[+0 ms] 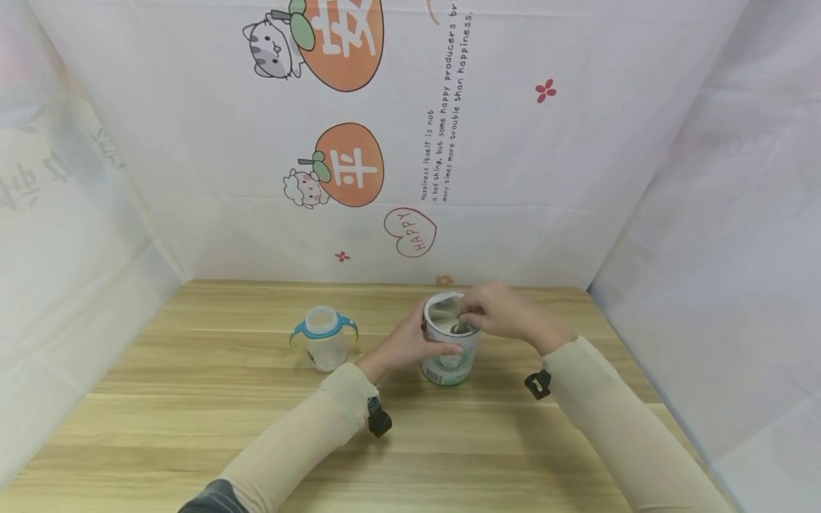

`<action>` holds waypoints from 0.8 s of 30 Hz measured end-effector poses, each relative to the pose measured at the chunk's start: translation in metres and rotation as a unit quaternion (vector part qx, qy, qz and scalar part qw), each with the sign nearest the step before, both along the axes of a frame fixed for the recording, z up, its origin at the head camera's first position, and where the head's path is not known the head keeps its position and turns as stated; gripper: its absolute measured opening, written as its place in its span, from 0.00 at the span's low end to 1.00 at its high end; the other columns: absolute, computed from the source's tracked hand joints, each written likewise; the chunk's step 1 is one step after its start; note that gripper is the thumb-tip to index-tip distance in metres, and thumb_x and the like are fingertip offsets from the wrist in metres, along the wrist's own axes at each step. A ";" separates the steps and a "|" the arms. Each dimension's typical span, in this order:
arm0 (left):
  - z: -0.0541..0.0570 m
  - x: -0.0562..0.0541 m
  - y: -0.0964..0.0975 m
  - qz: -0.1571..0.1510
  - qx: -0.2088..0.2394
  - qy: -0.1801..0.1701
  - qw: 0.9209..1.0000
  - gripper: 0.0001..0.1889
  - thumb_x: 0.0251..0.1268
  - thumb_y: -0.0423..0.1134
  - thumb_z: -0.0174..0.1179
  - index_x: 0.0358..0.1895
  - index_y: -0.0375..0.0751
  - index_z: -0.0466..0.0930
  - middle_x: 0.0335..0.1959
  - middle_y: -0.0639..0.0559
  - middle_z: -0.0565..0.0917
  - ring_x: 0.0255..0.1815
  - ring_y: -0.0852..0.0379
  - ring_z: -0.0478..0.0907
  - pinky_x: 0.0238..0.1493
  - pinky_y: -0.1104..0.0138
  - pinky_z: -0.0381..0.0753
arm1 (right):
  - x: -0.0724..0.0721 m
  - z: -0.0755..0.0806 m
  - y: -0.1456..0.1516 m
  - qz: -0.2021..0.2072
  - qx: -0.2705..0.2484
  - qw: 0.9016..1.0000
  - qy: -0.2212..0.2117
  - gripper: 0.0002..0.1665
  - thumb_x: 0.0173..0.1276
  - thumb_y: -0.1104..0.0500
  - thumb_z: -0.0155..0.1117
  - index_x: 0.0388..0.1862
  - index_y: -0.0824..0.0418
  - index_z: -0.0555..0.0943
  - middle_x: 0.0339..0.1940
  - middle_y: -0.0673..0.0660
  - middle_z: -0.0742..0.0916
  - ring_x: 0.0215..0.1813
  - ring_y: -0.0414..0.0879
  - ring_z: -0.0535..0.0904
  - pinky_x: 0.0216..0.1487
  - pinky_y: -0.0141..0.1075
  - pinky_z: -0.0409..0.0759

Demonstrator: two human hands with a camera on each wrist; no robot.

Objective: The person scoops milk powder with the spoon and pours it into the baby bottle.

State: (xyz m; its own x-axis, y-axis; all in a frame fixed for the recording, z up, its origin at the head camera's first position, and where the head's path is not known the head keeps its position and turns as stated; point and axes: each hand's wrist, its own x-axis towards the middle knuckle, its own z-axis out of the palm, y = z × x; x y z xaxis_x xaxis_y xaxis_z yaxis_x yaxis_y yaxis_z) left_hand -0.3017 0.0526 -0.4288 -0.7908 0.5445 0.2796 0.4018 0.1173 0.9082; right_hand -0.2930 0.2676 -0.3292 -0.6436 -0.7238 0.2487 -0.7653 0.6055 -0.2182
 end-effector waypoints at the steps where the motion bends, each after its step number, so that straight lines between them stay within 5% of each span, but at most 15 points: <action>1: 0.000 0.000 0.000 0.001 -0.001 0.000 1.000 0.49 0.54 0.46 0.77 0.76 0.53 0.53 0.67 0.45 0.71 0.63 0.50 0.74 0.60 0.60 0.74 | -0.001 0.001 0.000 0.001 0.003 1.000 -0.003 0.04 0.66 0.69 0.69 0.37 0.62 0.88 0.36 0.51 0.88 0.34 0.39 0.81 0.34 0.34 0.82; 14: 0.003 0.002 0.000 0.008 -0.014 -0.016 1.000 0.51 0.54 0.48 0.77 0.77 0.55 0.52 0.68 0.47 0.70 0.64 0.50 0.73 0.61 0.58 0.73 | -0.012 0.008 -0.002 -0.036 0.018 0.993 -0.113 0.08 0.70 0.65 0.64 0.41 0.64 0.89 0.37 0.51 0.89 0.32 0.38 0.80 0.33 0.36 0.81; 24: 0.003 0.002 0.001 0.012 -0.023 -0.003 1.000 0.51 0.54 0.49 0.77 0.77 0.54 0.52 0.67 0.52 0.71 0.63 0.53 0.73 0.61 0.59 0.74 | -0.013 0.007 0.000 -0.091 -0.016 0.979 -0.181 0.13 0.73 0.58 0.60 0.46 0.65 0.88 0.41 0.54 0.89 0.40 0.46 0.83 0.39 0.43 0.83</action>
